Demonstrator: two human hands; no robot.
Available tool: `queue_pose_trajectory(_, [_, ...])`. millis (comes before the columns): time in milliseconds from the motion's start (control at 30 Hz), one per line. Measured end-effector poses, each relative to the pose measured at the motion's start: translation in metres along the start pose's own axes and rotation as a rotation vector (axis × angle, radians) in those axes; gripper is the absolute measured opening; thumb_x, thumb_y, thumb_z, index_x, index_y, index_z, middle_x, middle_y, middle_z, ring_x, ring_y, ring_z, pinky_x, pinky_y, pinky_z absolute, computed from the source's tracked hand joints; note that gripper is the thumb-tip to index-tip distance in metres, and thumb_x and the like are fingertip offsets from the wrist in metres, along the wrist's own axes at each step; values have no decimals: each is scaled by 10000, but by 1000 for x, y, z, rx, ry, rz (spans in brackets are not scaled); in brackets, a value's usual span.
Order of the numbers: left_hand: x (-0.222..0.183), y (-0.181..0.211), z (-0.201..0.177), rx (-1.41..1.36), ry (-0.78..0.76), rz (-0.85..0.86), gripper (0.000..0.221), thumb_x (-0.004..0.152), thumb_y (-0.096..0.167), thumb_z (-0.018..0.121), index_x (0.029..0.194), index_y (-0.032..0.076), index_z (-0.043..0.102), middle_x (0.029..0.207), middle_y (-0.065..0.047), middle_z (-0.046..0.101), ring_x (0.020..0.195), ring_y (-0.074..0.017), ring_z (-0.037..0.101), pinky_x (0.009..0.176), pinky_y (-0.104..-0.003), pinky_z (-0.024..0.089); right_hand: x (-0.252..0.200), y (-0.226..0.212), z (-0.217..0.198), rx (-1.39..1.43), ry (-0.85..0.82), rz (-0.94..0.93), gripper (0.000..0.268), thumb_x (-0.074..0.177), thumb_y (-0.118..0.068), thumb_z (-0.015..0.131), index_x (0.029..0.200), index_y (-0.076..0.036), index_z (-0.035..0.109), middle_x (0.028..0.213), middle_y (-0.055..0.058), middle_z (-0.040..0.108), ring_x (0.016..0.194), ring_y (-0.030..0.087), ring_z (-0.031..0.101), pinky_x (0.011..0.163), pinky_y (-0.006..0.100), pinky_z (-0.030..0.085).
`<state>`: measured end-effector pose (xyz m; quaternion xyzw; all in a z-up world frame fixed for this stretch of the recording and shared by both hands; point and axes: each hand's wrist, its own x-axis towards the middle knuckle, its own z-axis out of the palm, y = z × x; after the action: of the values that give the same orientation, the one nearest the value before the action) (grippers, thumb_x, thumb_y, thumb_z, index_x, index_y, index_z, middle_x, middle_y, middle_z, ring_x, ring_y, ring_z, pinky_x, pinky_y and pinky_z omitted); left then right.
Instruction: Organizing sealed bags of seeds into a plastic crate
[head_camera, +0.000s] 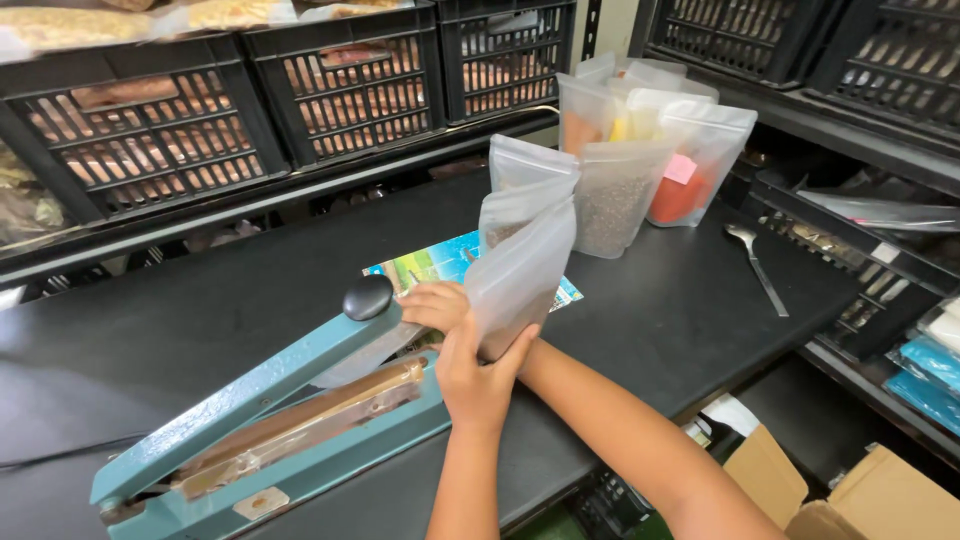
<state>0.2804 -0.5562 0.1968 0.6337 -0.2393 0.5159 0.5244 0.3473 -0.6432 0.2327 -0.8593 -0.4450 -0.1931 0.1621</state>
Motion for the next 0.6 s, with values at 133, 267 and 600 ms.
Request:
queue_pose_trajectory(133, [-9,-11,1,-18,1,-72,629,535,331,1044,1005,39,745,793,-87,724,701,-308,717,638,-360,588,-20,-2,3,151,110,159,656,907,-300,749,1462,-67,488,1422,206,521,1307,390,509,1133,475,399])
queue_pose_trajectory(267, [-15,0,-1,-104,7,-36,595,505,295,1059,916,28,721,738,-101,704,649,-321,703,643,-347,586,-60,-8,5,364,275,421,562,890,-258,771,1376,-59,569,1331,177,600,1228,324,570,1081,441,446])
queue_pose_trajectory(600, [0,32,-7,-8,-95,-296,614,497,378,1047,885,49,703,727,-155,708,726,-402,709,674,-439,574,-149,-16,-36,799,699,989,352,850,-159,822,1175,-38,760,1118,108,786,1043,169,713,959,361,557])
